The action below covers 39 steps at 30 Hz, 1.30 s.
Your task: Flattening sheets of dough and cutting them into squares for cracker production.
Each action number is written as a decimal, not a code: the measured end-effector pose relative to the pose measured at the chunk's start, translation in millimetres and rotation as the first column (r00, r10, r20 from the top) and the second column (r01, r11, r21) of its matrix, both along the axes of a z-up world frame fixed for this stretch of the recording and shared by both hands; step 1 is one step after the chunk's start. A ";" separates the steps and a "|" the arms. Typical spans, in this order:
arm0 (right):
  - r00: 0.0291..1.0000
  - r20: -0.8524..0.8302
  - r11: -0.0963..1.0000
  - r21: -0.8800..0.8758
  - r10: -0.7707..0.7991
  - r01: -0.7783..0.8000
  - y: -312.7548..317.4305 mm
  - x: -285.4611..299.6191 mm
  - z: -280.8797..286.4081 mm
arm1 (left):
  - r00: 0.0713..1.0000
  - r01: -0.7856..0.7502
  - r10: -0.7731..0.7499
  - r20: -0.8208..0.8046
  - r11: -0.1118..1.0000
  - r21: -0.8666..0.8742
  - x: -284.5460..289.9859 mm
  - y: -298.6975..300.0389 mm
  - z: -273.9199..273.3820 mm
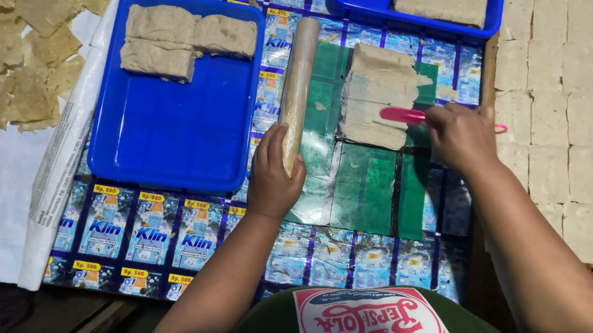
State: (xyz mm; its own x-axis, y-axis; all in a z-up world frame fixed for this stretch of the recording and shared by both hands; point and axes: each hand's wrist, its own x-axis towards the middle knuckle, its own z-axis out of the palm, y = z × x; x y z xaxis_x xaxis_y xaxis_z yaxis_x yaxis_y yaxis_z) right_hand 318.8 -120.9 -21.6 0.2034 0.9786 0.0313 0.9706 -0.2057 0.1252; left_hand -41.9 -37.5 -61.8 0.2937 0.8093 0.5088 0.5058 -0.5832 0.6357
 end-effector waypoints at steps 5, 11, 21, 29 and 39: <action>0.997 0.014 0.993 -0.094 -0.074 0.075 -54.8 13.5 9.0 | 1.000 0.018 -0.018 0.002 1.000 -0.002 0.5 -0.1 -0.3; 0.997 -0.009 0.992 -0.102 -0.077 0.075 -62.8 16.8 -5.7 | 1.000 0.028 -0.028 -0.003 0.999 0.020 1.4 0.6 -7.3; 0.995 0.017 0.994 -0.045 -0.097 0.098 -59.9 19.3 3.4 | 1.000 0.025 -0.025 0.002 0.999 0.021 1.6 1.0 -12.0; 0.999 0.004 0.996 -0.070 -0.054 0.054 -52.8 11.5 -6.7 | 1.000 0.022 -0.022 -0.005 0.999 0.025 1.2 0.9 -13.4; 0.993 -0.121 0.999 -0.034 0.017 -0.021 -18.8 -11.9 -38.7 | 1.000 0.018 -0.018 0.001 1.000 0.019 0.7 0.9 -12.0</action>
State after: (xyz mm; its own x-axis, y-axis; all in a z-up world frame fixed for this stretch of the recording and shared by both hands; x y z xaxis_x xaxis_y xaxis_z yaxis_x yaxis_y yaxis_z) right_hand 306.8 -139.8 -60.3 0.1853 0.9823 -0.0263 0.9826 -0.1850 0.0140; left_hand -41.3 -36.5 -73.8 0.3069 0.7941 0.5245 0.4945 -0.6040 0.6251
